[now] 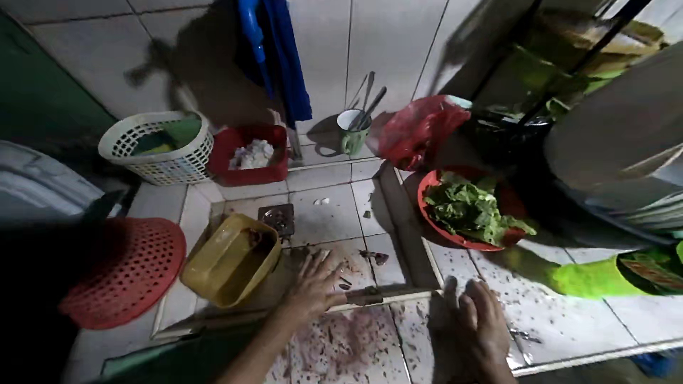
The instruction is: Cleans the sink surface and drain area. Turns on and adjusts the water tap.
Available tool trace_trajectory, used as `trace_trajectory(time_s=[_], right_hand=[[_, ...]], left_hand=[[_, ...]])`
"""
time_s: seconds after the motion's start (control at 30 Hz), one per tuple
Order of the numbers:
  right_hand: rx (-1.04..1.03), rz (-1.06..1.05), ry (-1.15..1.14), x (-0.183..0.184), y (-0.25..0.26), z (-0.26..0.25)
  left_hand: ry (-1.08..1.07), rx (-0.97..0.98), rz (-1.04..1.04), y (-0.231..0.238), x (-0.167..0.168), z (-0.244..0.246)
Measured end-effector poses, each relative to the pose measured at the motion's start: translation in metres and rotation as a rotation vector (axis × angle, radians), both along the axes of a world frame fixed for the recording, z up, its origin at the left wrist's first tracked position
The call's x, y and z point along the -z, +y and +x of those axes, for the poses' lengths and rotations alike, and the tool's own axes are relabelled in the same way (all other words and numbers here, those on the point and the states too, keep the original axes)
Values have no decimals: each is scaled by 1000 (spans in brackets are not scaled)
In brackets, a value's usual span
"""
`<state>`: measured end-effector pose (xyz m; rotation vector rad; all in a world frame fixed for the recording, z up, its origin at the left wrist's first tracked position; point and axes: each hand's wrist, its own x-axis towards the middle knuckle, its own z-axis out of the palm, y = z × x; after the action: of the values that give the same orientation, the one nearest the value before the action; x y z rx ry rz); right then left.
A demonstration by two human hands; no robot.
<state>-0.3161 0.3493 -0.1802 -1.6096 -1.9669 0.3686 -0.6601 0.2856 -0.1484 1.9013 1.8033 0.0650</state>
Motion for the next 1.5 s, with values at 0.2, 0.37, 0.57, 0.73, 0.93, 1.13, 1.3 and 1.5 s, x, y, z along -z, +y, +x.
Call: trace_trajectory(time_s=[0.2,0.37,0.57,0.73,0.93,1.13,1.3,1.5], right_hand=[[85,-41,-278,-2,-8,-15],[114,-58,-311,-4,-9,-18],[137,-55,-321,-3,-8,-19],[144,-65,-329,-3,-9,-19],[150,-68,-336,-1,-8,-19],[146,-100,-332,-8,-9,-22],[144,-94,-329,-10,-11,-23],[119,-93,-318,-10,-11,-21]], left_hand=[[105,166,-96,44,36,-39],[-113,626,106,65,57,-5],[-204,883,320,114,67,41],[-162,406,567,148,92,34],[9,43,417,151,59,24],[124,143,256,183,73,89],[197,-36,144,243,64,60],[299,-289,172,224,70,-6]])
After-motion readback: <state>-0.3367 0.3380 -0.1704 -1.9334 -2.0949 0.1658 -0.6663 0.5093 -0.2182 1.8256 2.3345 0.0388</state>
